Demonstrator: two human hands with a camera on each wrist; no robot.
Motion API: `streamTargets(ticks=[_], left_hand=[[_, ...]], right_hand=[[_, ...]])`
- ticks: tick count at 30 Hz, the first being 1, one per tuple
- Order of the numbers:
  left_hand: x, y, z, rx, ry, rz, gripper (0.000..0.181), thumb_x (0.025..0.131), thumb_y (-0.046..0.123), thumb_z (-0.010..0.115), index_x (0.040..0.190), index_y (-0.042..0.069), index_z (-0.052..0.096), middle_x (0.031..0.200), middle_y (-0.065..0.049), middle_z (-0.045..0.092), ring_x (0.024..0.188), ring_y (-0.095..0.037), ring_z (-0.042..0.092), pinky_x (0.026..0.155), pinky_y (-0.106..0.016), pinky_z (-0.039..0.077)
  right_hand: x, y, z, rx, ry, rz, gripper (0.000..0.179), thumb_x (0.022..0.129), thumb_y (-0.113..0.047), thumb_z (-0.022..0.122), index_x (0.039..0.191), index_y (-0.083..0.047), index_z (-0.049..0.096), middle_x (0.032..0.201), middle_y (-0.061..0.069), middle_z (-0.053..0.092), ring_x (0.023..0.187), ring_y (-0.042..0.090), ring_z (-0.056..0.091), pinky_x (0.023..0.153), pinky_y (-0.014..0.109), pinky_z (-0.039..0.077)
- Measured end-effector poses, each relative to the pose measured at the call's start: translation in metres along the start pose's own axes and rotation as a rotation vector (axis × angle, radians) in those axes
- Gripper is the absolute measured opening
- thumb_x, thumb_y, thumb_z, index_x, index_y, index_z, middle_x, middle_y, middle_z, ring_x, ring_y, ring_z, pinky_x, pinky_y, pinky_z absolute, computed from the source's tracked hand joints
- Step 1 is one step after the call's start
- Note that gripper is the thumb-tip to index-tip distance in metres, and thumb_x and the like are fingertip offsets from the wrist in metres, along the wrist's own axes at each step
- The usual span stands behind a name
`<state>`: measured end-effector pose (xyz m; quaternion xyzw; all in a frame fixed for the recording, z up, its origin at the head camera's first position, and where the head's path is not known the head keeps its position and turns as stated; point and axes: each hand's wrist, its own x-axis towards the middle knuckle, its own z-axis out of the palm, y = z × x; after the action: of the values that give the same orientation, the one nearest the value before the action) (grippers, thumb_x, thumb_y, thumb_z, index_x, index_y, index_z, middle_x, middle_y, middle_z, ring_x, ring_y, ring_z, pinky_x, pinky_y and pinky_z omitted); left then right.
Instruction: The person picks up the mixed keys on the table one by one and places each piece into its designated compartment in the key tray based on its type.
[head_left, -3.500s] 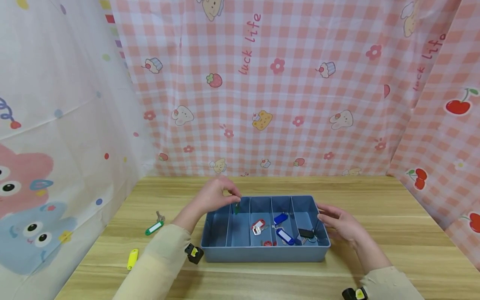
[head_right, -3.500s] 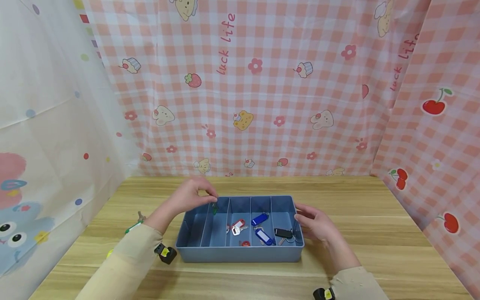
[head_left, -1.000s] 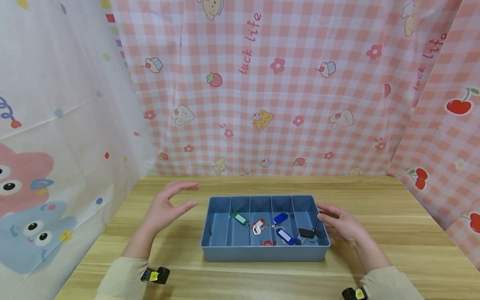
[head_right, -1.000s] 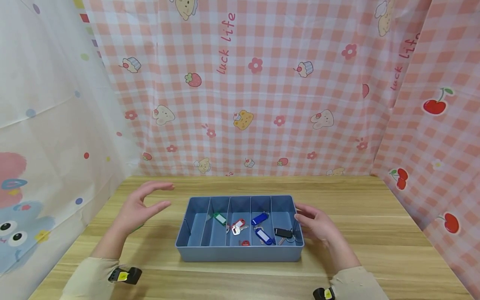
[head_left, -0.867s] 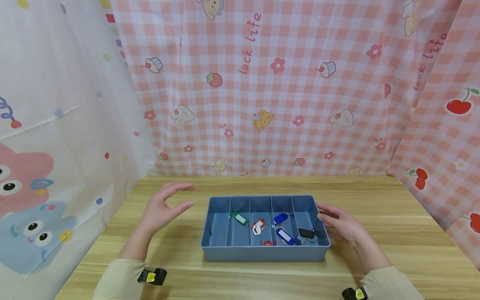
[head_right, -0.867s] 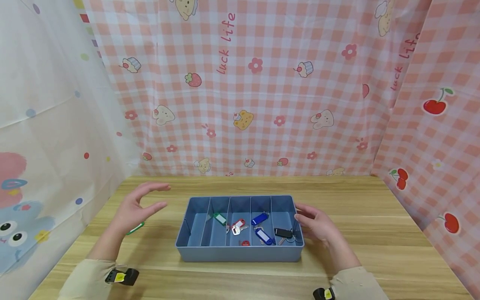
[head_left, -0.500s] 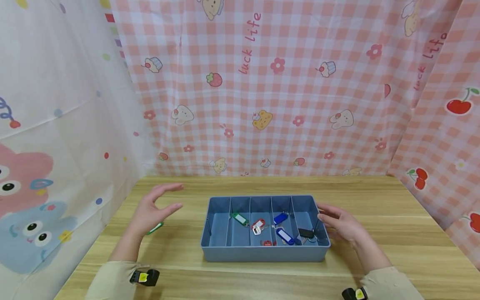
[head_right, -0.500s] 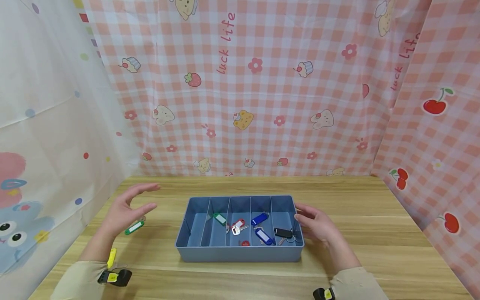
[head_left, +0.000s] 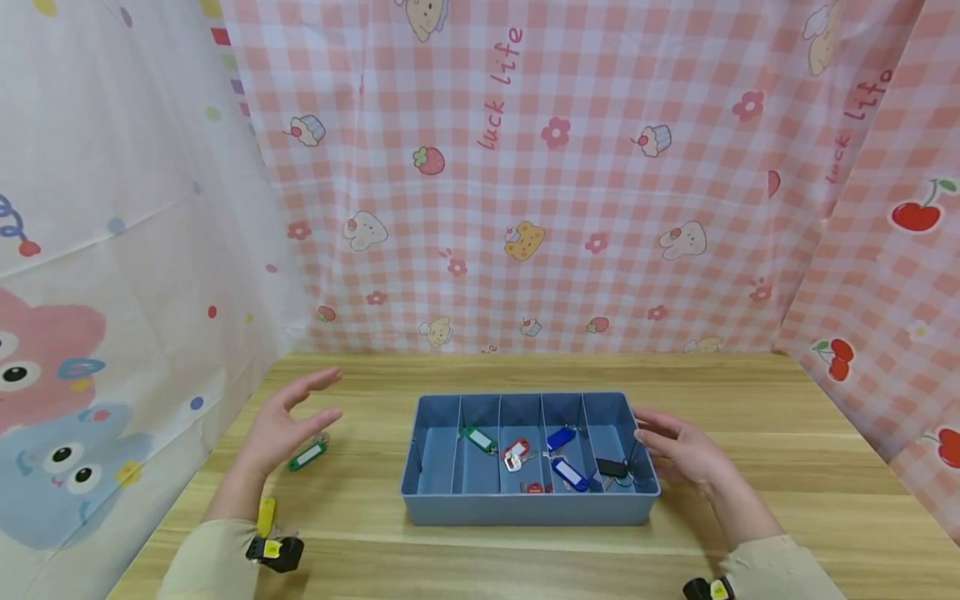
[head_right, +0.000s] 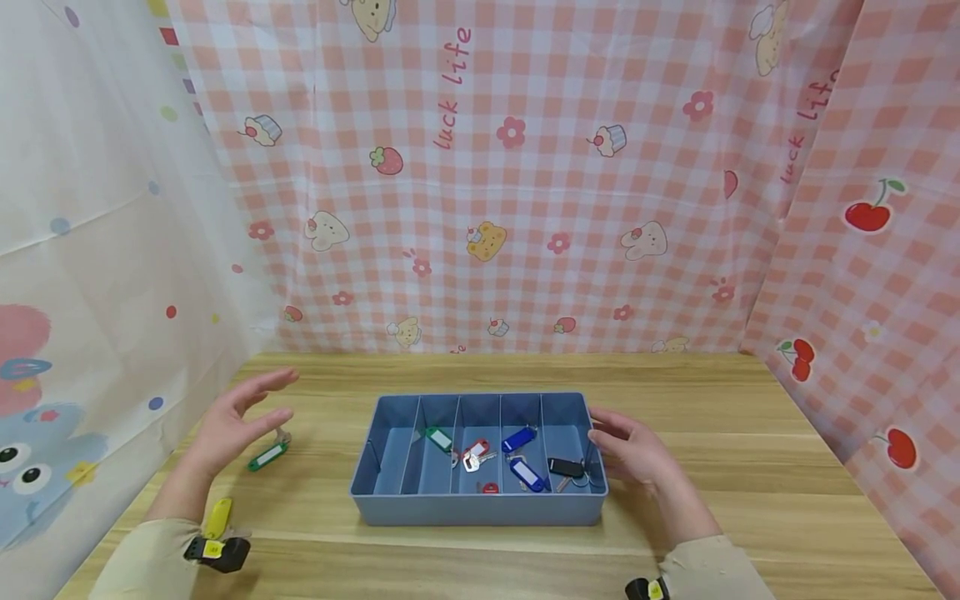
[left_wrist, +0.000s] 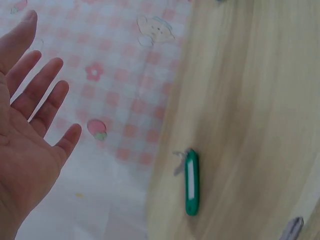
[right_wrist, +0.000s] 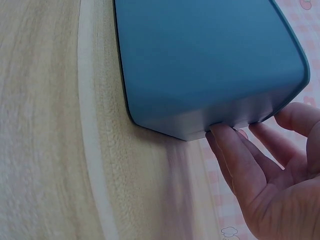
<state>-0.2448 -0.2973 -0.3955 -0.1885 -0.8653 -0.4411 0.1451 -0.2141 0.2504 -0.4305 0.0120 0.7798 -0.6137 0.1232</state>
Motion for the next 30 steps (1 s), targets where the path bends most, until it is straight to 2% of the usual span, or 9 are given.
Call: streamTargets(ticks=[5,12,22,30], left_hand=[[-0.003,-0.011,-0.002,0.041,-0.009,-0.032,0.054,0.090,0.020,0.075,0.138,0.006,0.056,0.137,-0.013,0.058,0.121,-0.002,0.046,0.105,-0.059,0.029],[-0.006,-0.019,-0.003,0.051,-0.023,-0.066,0.057,0.089,0.016,0.076,0.140,0.004,0.054,0.138,-0.018,0.056,0.123,-0.032,0.047,0.106,-0.061,0.030],[-0.009,-0.033,-0.006,0.053,-0.088,-0.177,0.063,0.087,0.019,0.078,0.141,0.001,0.051,0.142,-0.020,0.051,0.129,-0.039,0.042,0.108,-0.064,0.024],[-0.011,-0.046,-0.011,0.068,-0.149,-0.241,0.067,0.086,0.021,0.079,0.143,0.002,0.050,0.144,-0.022,0.048,0.132,-0.043,0.038,0.108,-0.067,0.021]], right_hand=[[0.000,0.001,0.001,0.003,-0.002,-0.008,0.059,0.102,-0.021,0.058,0.151,0.002,0.034,0.141,0.031,0.044,0.112,0.029,0.059,0.093,0.052,0.050],[-0.002,-0.001,0.001,0.007,-0.006,0.000,0.058,0.103,-0.021,0.056,0.151,0.002,0.034,0.145,0.031,0.040,0.118,0.035,0.055,0.096,0.056,0.046],[-0.002,-0.001,0.001,0.003,-0.004,0.009,0.058,0.103,-0.022,0.056,0.151,0.001,0.034,0.146,0.031,0.039,0.120,0.036,0.054,0.097,0.057,0.045],[-0.002,-0.002,0.000,0.002,-0.007,0.011,0.059,0.102,-0.022,0.057,0.151,0.001,0.033,0.146,0.031,0.039,0.120,0.035,0.054,0.097,0.056,0.046]])
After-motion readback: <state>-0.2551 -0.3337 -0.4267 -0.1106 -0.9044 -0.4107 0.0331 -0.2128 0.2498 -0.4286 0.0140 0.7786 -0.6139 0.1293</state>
